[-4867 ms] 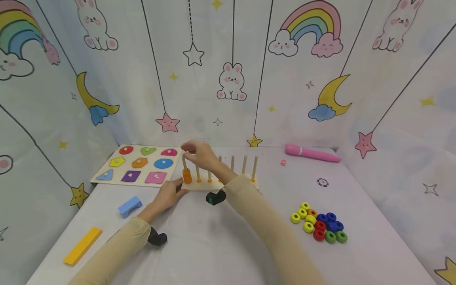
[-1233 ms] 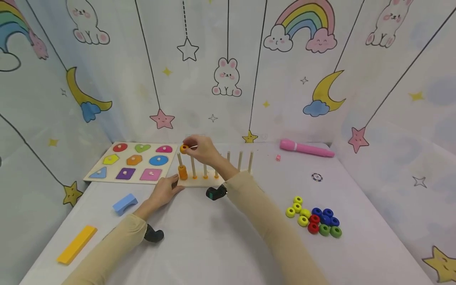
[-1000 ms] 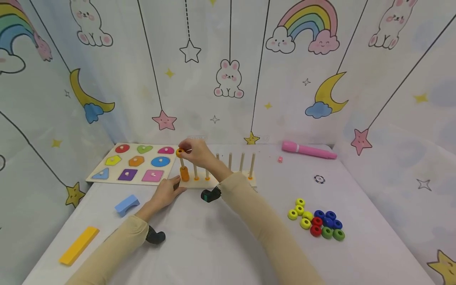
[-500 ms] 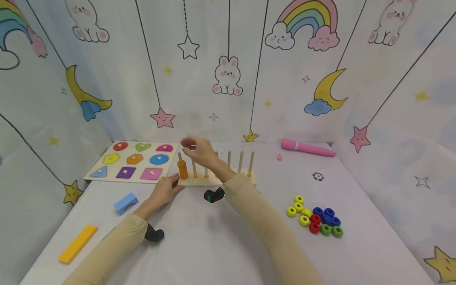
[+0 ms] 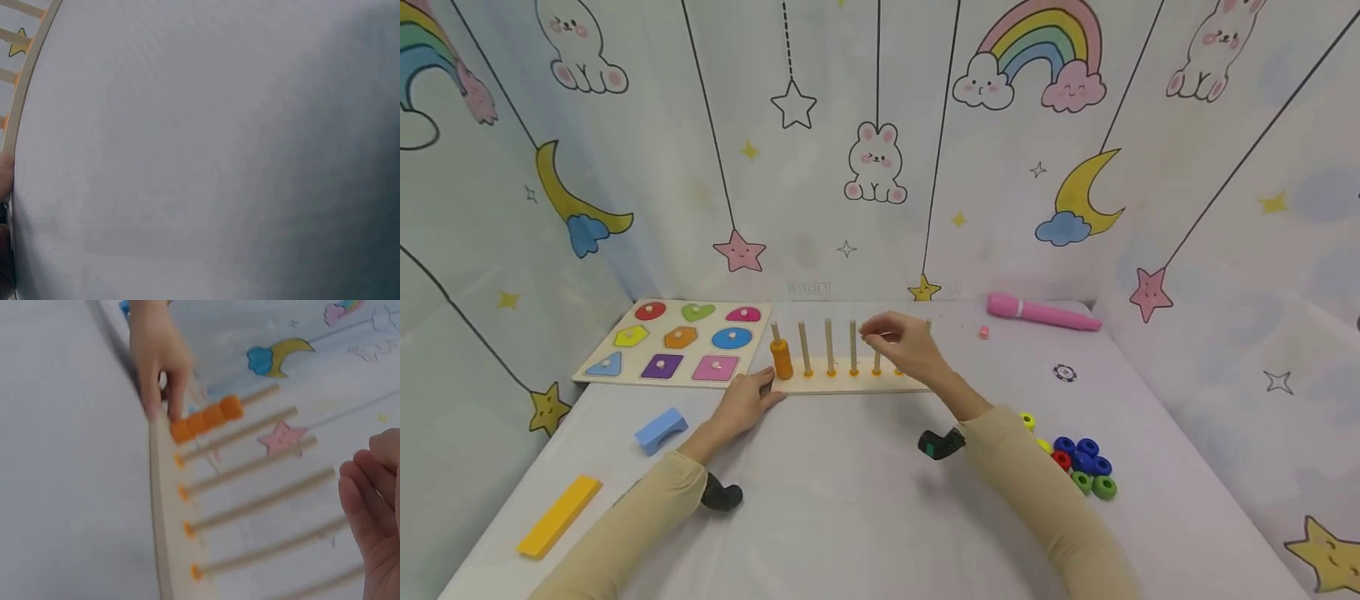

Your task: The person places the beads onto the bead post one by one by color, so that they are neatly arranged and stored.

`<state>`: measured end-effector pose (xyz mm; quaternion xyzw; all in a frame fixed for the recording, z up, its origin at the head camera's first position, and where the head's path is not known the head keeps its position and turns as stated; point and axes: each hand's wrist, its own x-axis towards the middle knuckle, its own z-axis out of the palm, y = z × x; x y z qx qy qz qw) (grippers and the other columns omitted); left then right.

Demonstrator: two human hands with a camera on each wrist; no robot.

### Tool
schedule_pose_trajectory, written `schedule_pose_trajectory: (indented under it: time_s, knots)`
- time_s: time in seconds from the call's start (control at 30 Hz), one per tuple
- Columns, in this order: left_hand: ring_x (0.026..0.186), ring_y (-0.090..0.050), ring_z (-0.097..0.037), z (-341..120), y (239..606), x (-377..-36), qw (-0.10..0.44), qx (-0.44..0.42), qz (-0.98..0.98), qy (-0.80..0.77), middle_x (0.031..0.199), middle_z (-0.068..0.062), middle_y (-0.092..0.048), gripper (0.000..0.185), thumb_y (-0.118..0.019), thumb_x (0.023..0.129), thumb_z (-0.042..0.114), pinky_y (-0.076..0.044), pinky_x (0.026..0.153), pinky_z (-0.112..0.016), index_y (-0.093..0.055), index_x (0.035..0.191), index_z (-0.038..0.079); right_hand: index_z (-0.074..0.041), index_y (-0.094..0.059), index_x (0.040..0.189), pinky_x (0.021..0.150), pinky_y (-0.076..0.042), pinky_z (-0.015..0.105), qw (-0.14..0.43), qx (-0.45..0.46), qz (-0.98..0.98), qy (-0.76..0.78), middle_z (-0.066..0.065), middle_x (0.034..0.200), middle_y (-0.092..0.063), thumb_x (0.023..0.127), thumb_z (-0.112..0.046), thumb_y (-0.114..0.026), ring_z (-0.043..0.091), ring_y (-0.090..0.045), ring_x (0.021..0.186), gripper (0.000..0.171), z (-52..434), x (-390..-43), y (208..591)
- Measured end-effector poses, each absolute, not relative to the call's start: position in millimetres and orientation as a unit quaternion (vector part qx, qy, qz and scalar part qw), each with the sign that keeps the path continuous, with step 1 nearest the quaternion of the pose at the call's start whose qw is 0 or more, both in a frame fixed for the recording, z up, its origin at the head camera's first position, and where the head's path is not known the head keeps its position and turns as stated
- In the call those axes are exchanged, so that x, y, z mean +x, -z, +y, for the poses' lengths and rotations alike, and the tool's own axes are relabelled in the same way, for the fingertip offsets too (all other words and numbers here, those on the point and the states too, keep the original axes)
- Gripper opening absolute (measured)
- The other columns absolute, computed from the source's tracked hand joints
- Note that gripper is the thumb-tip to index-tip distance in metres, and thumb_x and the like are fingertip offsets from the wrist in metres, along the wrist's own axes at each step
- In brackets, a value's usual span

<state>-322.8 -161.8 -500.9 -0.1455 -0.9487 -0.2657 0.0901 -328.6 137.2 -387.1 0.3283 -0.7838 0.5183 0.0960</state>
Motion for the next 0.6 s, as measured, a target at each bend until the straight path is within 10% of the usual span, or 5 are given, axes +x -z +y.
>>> schedule_pose_trajectory:
  time_s: [0.6]
  knots:
    - [0.119,-0.048,-0.04,-161.4,502.6,-325.5,0.083,-0.146,-0.95,0.263,0.127,-0.025,-0.053,0.054,-0.07,0.086,0.023,-0.036,0.101,-0.05,-0.054,0.124,-0.013,-0.007,-0.065,0.109,0.081,-0.046,0.011,0.056,0.2,-0.894,-0.398,0.007,0.104,-0.069,0.094,-0.016,-0.06,0.006,-0.063,0.093,0.018,350.7,-297.9,467.3]
